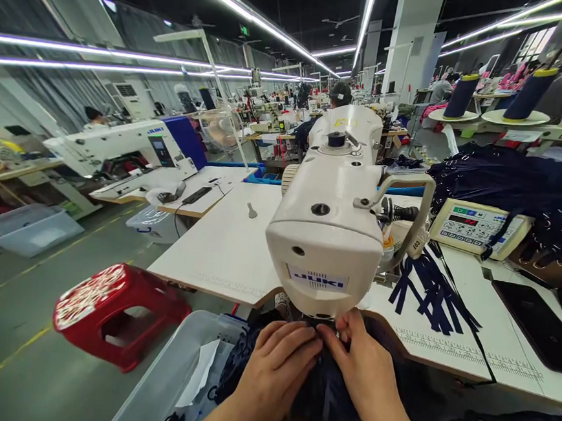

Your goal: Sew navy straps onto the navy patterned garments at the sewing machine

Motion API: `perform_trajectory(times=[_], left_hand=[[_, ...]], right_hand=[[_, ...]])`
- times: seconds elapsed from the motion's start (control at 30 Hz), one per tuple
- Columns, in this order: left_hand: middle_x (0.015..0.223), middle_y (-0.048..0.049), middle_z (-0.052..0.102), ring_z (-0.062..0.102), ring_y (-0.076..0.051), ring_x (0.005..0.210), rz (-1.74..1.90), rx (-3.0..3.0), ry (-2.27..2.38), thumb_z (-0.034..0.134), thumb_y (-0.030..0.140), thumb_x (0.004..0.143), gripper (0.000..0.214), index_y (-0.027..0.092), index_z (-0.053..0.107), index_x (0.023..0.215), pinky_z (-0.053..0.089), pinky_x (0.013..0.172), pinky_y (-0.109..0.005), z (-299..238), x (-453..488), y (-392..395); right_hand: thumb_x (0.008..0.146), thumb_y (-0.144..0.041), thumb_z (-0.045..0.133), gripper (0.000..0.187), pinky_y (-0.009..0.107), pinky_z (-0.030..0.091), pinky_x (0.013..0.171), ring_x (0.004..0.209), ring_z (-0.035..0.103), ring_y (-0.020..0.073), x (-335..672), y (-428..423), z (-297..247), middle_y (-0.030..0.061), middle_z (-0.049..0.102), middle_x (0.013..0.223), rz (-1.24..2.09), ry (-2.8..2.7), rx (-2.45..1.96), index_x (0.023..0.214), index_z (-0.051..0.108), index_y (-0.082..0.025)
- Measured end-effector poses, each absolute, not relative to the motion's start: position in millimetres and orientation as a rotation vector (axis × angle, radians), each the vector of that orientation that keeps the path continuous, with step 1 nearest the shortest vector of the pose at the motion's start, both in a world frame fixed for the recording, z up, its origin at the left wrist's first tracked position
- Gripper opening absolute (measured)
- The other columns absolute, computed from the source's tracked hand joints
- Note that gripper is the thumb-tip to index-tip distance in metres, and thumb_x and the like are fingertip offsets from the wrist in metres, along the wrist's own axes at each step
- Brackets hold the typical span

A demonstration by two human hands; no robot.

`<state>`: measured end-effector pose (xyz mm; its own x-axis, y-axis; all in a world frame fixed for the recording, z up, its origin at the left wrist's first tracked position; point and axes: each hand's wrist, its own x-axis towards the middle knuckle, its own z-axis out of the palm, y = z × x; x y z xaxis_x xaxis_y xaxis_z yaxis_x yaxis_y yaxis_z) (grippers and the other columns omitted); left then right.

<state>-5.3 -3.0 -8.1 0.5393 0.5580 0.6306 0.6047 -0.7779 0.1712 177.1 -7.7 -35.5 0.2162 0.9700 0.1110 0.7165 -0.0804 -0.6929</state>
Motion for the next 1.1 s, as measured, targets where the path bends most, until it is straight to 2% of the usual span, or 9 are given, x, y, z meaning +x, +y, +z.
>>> perform_trajectory(times=[0.1,0.2,0.43,0.7,0.93,1.1], left_hand=[[0.118,0.0006,0.066,0.054,-0.013,0.118,-0.904,-2.745,-0.965,0.047,0.027,0.100,0.028,0.024,0.057,0.126,0.037,0.103,-0.031,-12,-5,-5],[0.121,0.0016,0.065,0.052,-0.014,0.122,-0.797,-2.689,-1.021,0.048,0.030,0.099,0.032,0.026,0.054,0.131,0.034,0.101,-0.033,-16,-4,-8],[0.123,-0.0010,0.063,0.052,-0.017,0.120,-0.754,-2.604,-1.086,0.046,0.035,0.100,0.035,0.024,0.054,0.131,0.034,0.098,-0.035,-21,5,-7],[0.125,-0.0016,0.061,0.050,-0.018,0.121,-0.732,-2.590,-1.095,0.046,0.034,0.099,0.035,0.023,0.053,0.132,0.034,0.098,-0.035,-21,8,-8],[0.126,-0.0020,0.060,0.049,-0.018,0.121,-0.716,-2.600,-1.093,0.045,0.033,0.100,0.035,0.024,0.053,0.132,0.034,0.098,-0.035,-22,8,-9],[0.125,-0.0002,0.060,0.049,-0.018,0.120,-0.697,-2.589,-1.091,0.045,0.034,0.100,0.035,0.023,0.052,0.133,0.034,0.098,-0.035,-17,7,-9]], right_hand=[[0.088,-0.057,0.048,0.031,0.031,0.049,0.062,0.076,0.070,0.0238,181,-5,-34,0.0026,0.069,0.083,0.762,-1.494,-1.772,0.091,0.049,-0.026],[0.092,-0.052,0.043,0.028,0.031,0.050,0.072,0.088,0.068,0.0227,184,-8,-33,0.0051,0.068,0.089,0.848,-1.469,-1.639,0.094,0.047,-0.025],[0.093,-0.045,0.044,0.020,0.030,0.049,0.069,0.071,0.063,0.0199,189,-6,-44,0.0011,0.061,0.072,0.695,-1.437,-1.650,0.088,0.046,-0.025],[0.090,-0.041,0.047,0.021,0.030,0.050,0.066,0.079,0.067,0.0243,190,-1,-39,0.0044,0.066,0.076,0.629,-1.462,-1.615,0.102,0.052,-0.024],[0.091,-0.052,0.041,0.030,0.031,0.050,0.062,0.070,0.067,0.0239,192,-4,-41,0.0034,0.067,0.074,0.738,-1.463,-1.751,0.102,0.048,-0.025],[0.090,-0.057,0.045,0.033,0.027,0.051,0.063,0.077,0.067,0.0211,206,-10,-42,0.0033,0.069,0.082,0.730,-1.556,-1.708,0.092,0.054,-0.025]])
